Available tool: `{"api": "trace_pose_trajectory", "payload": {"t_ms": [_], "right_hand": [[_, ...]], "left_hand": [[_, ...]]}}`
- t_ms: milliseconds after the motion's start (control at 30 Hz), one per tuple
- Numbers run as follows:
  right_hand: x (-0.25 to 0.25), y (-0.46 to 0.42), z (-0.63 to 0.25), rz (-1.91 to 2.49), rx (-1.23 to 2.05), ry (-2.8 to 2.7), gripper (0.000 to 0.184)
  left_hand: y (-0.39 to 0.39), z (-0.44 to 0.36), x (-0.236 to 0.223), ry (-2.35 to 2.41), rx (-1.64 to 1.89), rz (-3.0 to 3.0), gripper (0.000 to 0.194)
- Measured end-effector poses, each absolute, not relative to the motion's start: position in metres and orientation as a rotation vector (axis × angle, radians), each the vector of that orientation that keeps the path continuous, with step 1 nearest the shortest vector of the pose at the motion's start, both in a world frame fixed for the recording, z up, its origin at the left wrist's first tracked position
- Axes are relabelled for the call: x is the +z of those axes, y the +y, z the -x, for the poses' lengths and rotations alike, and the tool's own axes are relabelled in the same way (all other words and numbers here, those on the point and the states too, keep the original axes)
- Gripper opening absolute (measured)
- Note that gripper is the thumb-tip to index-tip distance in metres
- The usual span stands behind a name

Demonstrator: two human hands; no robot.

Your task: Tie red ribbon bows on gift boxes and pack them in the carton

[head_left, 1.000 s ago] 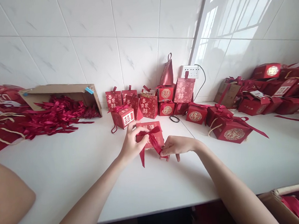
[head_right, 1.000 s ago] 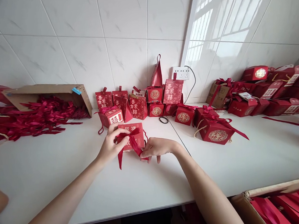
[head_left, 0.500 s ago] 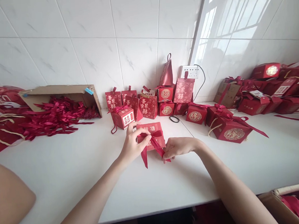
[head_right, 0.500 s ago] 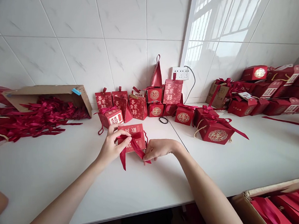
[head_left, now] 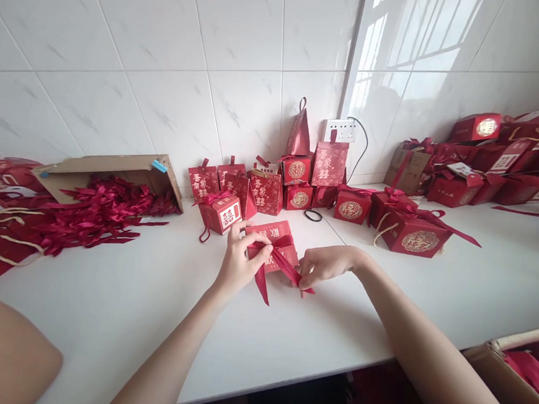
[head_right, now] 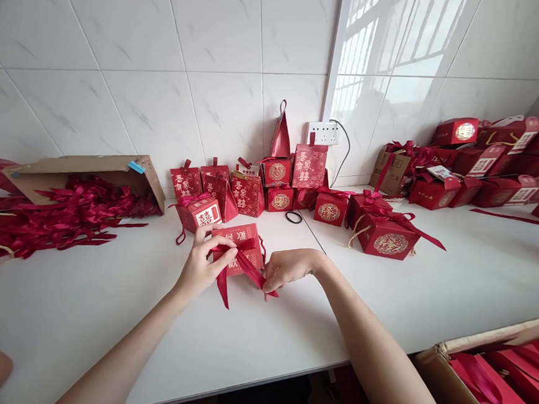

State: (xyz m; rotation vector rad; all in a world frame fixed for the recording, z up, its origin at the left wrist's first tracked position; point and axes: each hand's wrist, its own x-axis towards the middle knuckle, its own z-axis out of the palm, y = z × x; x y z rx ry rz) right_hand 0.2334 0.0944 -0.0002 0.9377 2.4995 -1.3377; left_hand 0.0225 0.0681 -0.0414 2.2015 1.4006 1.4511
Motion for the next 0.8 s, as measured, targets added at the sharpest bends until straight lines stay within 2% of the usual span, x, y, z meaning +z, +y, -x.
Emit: {"api": "trace_pose_trajectory", "payload": {"t_ms": [533, 633, 733, 800], "right_hand": [[-0.003, 0.103, -0.249, -1.067, -1.313, 2.362, 0.026], [-0.001, 0.104, -0.250, -1.281, -1.281, 2.496, 0.042], [0.000, 0.099, -0.240, -1.653, -1.327, 2.833, 0.062], [-0.002, 0.091, -0.227, -1.754, -1.422, 3.008, 0.065]], "left_hand": [[0.073, -0.020, -0.047, 1.377, 1.496, -2.229, 0.004], [0.073, -0.021, -0.047, 1.340, 1.527, -2.214, 0.005], [0.072, -0.022, -0.047, 1.302, 1.583, -2.187, 0.018], [0.071, -0.024, -0.049, 1.292, 1.614, -2.144, 0.029]]}}
